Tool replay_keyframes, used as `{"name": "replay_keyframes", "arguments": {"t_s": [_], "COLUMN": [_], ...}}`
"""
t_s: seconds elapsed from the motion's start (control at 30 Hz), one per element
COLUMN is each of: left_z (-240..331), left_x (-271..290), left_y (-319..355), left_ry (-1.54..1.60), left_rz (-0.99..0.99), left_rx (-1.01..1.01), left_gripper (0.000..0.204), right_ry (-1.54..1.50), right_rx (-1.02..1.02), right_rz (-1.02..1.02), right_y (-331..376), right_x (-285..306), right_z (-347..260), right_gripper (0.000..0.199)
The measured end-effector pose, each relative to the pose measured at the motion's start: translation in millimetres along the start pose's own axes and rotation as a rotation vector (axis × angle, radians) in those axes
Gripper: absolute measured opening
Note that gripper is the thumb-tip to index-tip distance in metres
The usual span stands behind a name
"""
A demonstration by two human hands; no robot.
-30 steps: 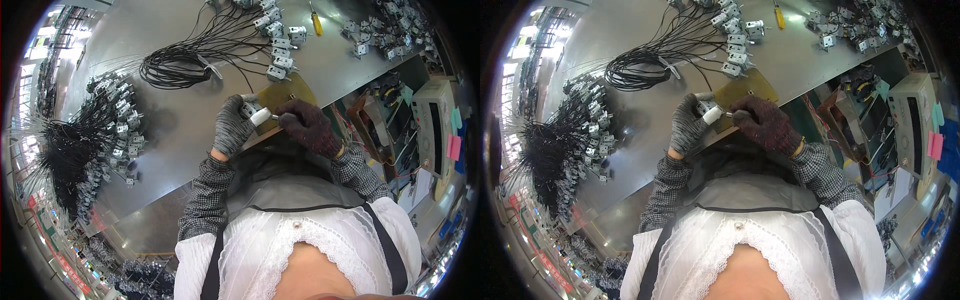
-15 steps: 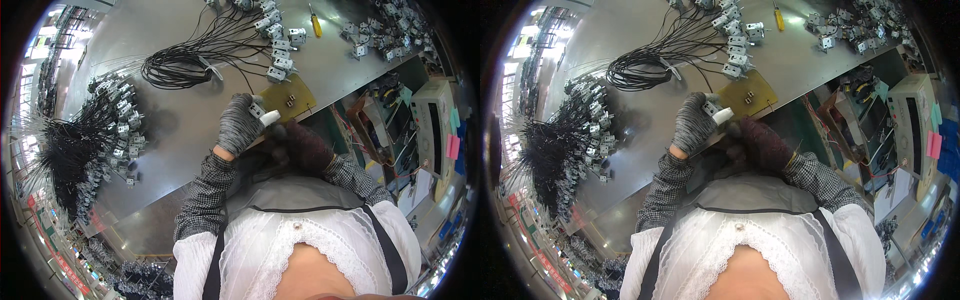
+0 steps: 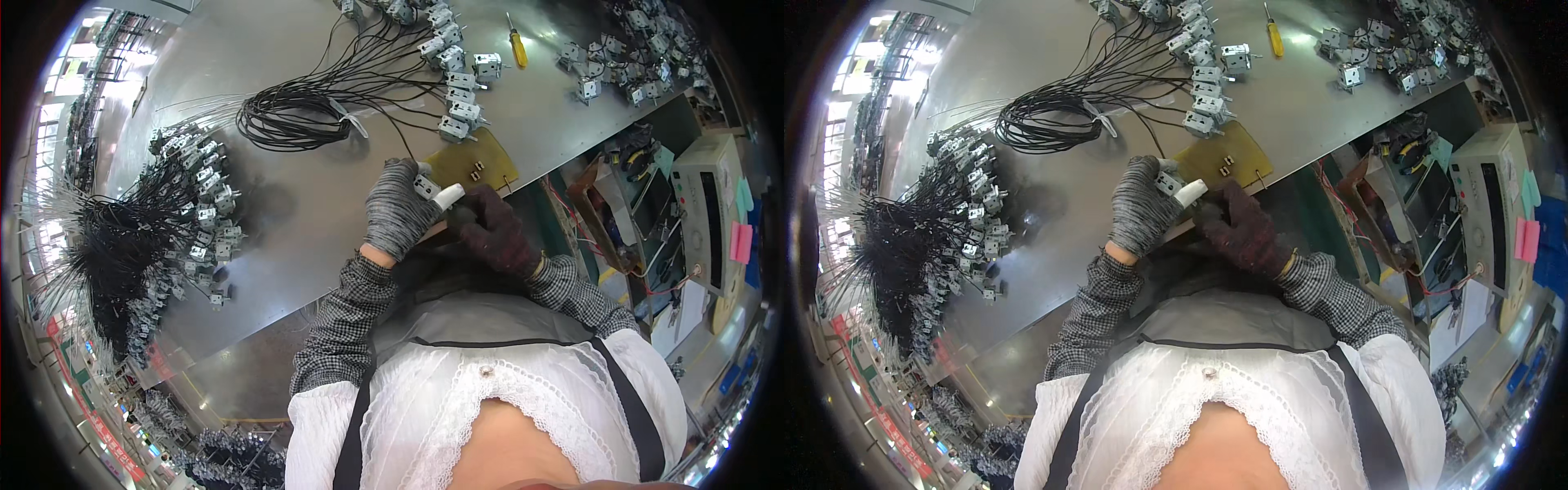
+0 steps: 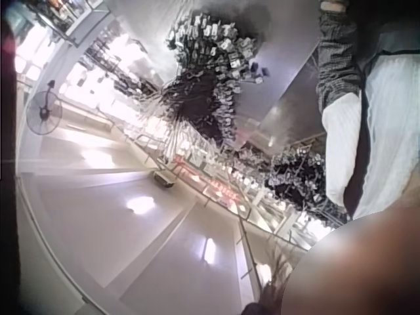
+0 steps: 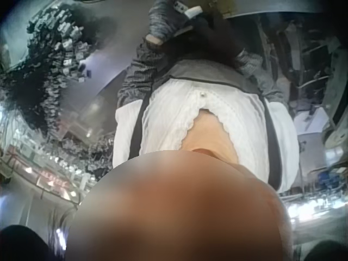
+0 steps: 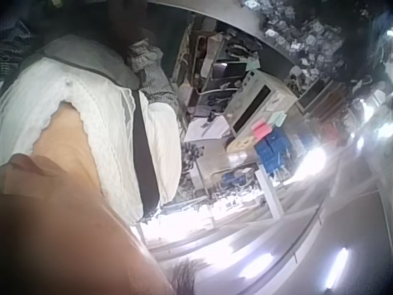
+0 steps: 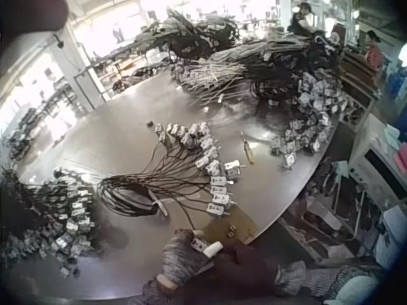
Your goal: Manually assembling wire harnesses by attaching electrical connector blocks to bundles of wires.
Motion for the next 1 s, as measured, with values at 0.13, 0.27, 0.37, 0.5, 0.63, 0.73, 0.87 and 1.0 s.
{"name": "replay_keyframes", "arguments": {"t_s": [0.13, 0.27, 0.37, 0.5, 0.63, 0.73, 0.87, 1.0], "left_z": [-3, 3, 1, 4, -23, -16, -17, -27], "left_x": [1, 4, 4, 5, -30, -26, -20, -4], "left_y": [-1, 1, 1, 7, 17, 20, 31, 52], "left_ry": [0.004, 0.013, 0.015, 0.094, 0.655, 0.705, 0.675, 0.743], "left_rz": [0.035, 0.015, 0.056, 0.158, 0.125, 0.125, 0.184, 0.267], "left_rx": [-0.042, 0.013, -0.028, -0.087, 0.057, 0.037, 0.016, 0.117], "left_gripper": [0.067, 0.053, 0.053, 0.048, 0.041, 0.044, 0.054, 0.065], "right_ry": [-0.06, -0.094, 0.621, 0.385, -0.375, -0.625, -1.154, -0.445], "right_rx": [-0.159, -0.105, 0.265, 0.072, -0.1, -0.131, -0.266, -0.112], "right_rz": [-0.068, -0.027, -0.007, -0.029, -0.239, -0.355, -0.374, -0.365], "right_y": [-3, -3, 7, 2, 14, 20, 27, 27], "right_x": [-1, -6, -7, -6, -21, -36, -51, -41], "right_z": [12, -2, -55, -31, 9, 7, -5, -18], "right_gripper": [0.05, 0.047, 0.045, 0.047, 0.04, 0.036, 0.038, 0.039]}}
Point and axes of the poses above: each hand's wrist, its own y-axis away from the middle knuckle, its own x-axis out of the back of the hand, z = x × y, the point moved 10 cm from there along -y, towards the middle knuckle
